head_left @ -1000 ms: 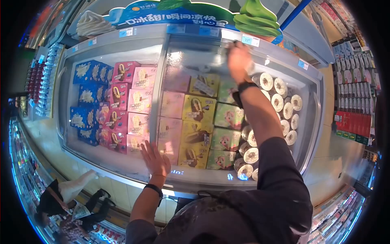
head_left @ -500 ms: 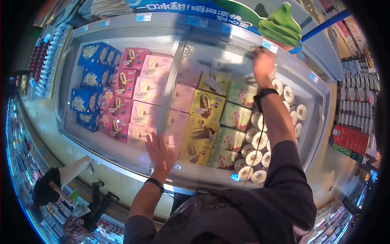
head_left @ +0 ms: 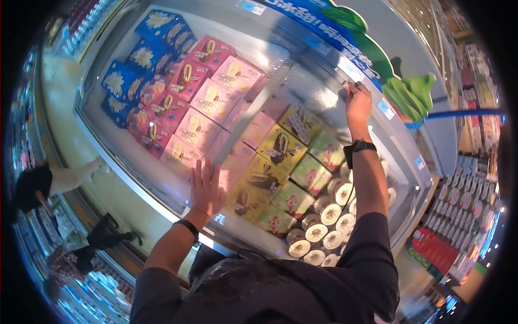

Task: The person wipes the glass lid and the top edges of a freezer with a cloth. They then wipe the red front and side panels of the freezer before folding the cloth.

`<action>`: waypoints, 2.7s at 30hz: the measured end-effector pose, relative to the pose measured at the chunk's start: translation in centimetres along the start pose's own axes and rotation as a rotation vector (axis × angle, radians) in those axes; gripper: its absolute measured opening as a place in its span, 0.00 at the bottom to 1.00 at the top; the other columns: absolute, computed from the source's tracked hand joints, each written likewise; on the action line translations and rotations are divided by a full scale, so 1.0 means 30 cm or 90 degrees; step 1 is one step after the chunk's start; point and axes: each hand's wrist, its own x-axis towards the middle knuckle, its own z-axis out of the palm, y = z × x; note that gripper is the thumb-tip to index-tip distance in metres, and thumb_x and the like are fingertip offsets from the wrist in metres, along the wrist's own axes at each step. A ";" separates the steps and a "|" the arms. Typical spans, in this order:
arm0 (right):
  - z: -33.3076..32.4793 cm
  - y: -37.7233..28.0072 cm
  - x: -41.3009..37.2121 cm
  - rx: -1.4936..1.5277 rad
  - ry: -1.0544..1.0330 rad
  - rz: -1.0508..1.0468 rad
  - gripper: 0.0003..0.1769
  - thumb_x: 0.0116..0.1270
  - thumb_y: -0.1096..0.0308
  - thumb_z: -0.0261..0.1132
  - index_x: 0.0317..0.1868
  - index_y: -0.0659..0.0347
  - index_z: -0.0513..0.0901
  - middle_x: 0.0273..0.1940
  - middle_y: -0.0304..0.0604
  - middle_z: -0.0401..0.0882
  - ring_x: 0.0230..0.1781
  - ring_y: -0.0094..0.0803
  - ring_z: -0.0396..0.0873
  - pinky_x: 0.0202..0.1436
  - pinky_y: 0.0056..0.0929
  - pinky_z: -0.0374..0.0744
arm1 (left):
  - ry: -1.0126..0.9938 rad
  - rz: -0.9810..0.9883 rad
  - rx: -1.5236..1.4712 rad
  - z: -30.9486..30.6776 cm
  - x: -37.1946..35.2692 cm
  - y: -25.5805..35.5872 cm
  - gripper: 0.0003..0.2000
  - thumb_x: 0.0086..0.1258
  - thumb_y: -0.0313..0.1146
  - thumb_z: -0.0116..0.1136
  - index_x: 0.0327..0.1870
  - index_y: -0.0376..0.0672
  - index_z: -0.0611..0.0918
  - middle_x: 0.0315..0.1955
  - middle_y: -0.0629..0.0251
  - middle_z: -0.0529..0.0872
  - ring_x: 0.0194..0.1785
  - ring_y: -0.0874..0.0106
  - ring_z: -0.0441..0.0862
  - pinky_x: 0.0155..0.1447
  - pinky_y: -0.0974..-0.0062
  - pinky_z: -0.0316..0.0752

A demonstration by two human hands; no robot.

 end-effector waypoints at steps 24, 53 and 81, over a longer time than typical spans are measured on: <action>0.065 -0.135 0.188 -0.085 -0.182 0.012 0.14 0.65 0.49 0.72 0.48 0.41 0.92 0.47 0.44 0.89 0.47 0.51 0.87 0.51 0.46 0.84 | 0.050 -0.009 -0.040 0.007 -0.006 -0.005 0.34 0.65 0.40 0.51 0.76 0.39 0.68 0.79 0.44 0.58 0.81 0.38 0.53 0.80 0.37 0.50; 0.127 -0.167 0.197 0.012 -0.169 0.011 0.16 0.67 0.50 0.71 0.48 0.49 0.91 0.48 0.47 0.89 0.50 0.51 0.86 0.52 0.48 0.83 | 0.043 -0.018 -0.060 -0.007 -0.015 0.004 0.35 0.64 0.39 0.53 0.75 0.40 0.70 0.78 0.44 0.61 0.80 0.38 0.55 0.79 0.37 0.52; 0.060 -0.171 0.111 -0.013 -0.148 0.252 0.15 0.70 0.46 0.67 0.48 0.39 0.92 0.53 0.48 0.84 0.55 0.51 0.84 0.53 0.51 0.82 | 0.029 -0.008 -0.083 -0.017 -0.006 -0.007 0.35 0.64 0.39 0.53 0.77 0.41 0.67 0.78 0.45 0.60 0.80 0.38 0.54 0.79 0.34 0.52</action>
